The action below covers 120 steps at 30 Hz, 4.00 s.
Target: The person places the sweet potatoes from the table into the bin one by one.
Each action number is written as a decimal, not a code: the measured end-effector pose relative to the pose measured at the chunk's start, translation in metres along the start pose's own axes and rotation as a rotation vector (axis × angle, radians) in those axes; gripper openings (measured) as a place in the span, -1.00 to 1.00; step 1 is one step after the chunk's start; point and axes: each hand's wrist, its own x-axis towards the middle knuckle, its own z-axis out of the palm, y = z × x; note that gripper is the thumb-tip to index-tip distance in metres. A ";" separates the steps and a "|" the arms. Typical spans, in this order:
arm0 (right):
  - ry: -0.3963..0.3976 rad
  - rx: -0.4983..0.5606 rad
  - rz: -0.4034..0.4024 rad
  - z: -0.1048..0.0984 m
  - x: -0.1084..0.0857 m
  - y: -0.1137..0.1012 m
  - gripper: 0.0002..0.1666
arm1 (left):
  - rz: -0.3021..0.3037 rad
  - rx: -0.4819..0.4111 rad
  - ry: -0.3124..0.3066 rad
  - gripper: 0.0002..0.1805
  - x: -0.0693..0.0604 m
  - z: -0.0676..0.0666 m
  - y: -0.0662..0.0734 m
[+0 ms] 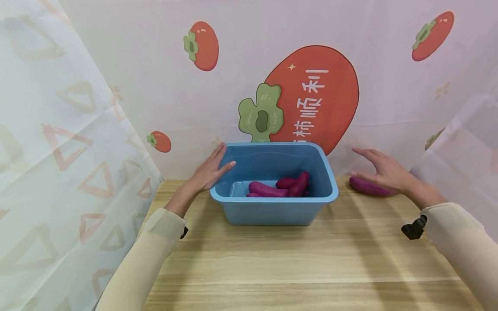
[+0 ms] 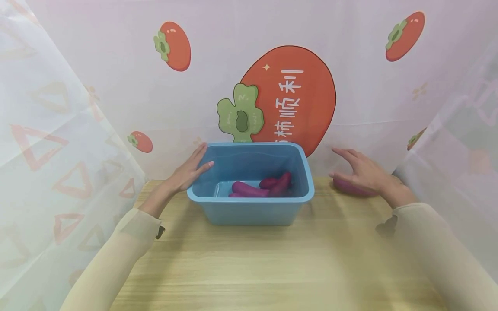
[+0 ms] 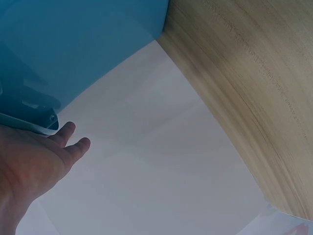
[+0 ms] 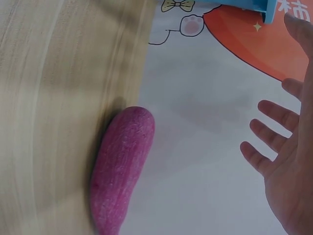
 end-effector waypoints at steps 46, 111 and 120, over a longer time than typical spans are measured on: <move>-0.110 0.063 0.183 0.033 -0.018 0.039 0.08 | 0.005 -0.004 0.002 0.06 0.000 0.001 -0.001; -0.130 -0.030 0.237 0.084 -0.033 0.089 0.05 | 0.000 -0.004 0.005 0.07 0.000 0.001 -0.001; -0.164 -0.038 0.261 0.085 -0.035 0.089 0.09 | 0.000 -0.019 0.005 0.03 0.000 0.001 -0.001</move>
